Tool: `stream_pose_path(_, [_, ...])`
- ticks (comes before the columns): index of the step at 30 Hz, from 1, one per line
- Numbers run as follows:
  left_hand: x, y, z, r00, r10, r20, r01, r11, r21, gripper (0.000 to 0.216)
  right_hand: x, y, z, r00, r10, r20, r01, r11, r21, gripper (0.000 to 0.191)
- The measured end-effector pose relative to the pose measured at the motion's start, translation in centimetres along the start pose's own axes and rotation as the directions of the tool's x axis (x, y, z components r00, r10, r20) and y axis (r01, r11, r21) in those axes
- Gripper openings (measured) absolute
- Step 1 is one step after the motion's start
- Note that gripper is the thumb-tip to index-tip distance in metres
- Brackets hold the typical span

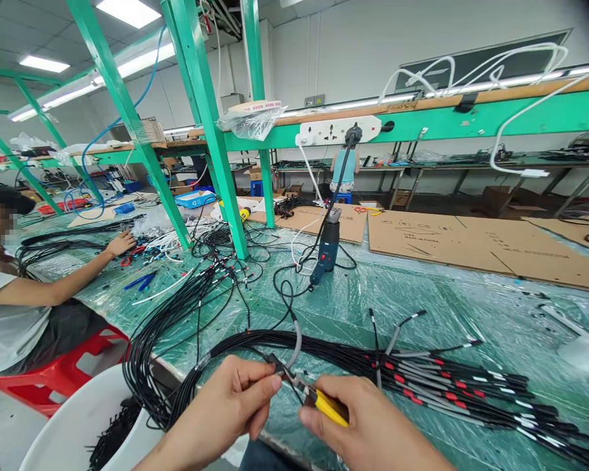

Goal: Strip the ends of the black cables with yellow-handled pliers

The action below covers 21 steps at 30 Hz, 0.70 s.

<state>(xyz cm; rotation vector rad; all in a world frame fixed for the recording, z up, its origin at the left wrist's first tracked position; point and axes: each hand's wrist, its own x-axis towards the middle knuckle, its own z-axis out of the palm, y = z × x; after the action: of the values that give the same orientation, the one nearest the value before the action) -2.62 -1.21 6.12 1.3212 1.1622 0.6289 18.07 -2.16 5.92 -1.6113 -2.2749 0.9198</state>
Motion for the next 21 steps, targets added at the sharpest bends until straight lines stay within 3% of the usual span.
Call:
stream_pose_path(4, [0.0,0.1,-0.1,1.000,-0.031,-0.005,0.031,0.999,-0.012,0.055,0.1,0.6,0.9,0.975,-0.109,-0.194,0.079,0.984,-0.159,0.013])
stream_pose_path(8, [0.1,0.3,-0.2,0.997,-0.069,0.034,0.071,0.994,-0.088,0.040,0.1,1.1,1.8,0.850,-0.333,-0.408,0.156,0.899,-0.410,0.016])
stream_pose_path(11, [0.0,0.1,-0.2,0.996,-0.075,0.049,0.079,0.994,-0.070,0.039,0.2,1.2,2.1,0.792,-0.401,-0.461,0.126,0.846,-0.518,0.021])
stream_pose_path(13, [0.0,-0.1,-0.1,0.996,-0.072,0.045,0.075,0.995,-0.062,0.040,0.3,1.2,2.1,0.804,-0.390,-0.448,0.110,0.839,-0.533,0.021])
stream_pose_path(15, [0.1,-0.2,-0.1,0.997,-0.066,0.039,0.068,0.996,-0.061,0.043,0.4,1.1,2.0,0.857,-0.331,-0.396,0.100,0.859,-0.503,0.022])
stream_pose_path(18, [0.3,-0.3,0.0,0.999,-0.042,0.024,0.042,0.999,-0.026,0.052,0.5,0.6,1.2,0.954,-0.172,-0.245,0.068,0.922,-0.381,0.014])
stream_pose_path(21, [0.4,-0.4,0.0,1.000,-0.011,-0.006,0.011,0.999,0.040,0.054,0.5,-0.2,-0.3,0.996,-0.026,-0.090,0.008,0.980,-0.199,0.014])
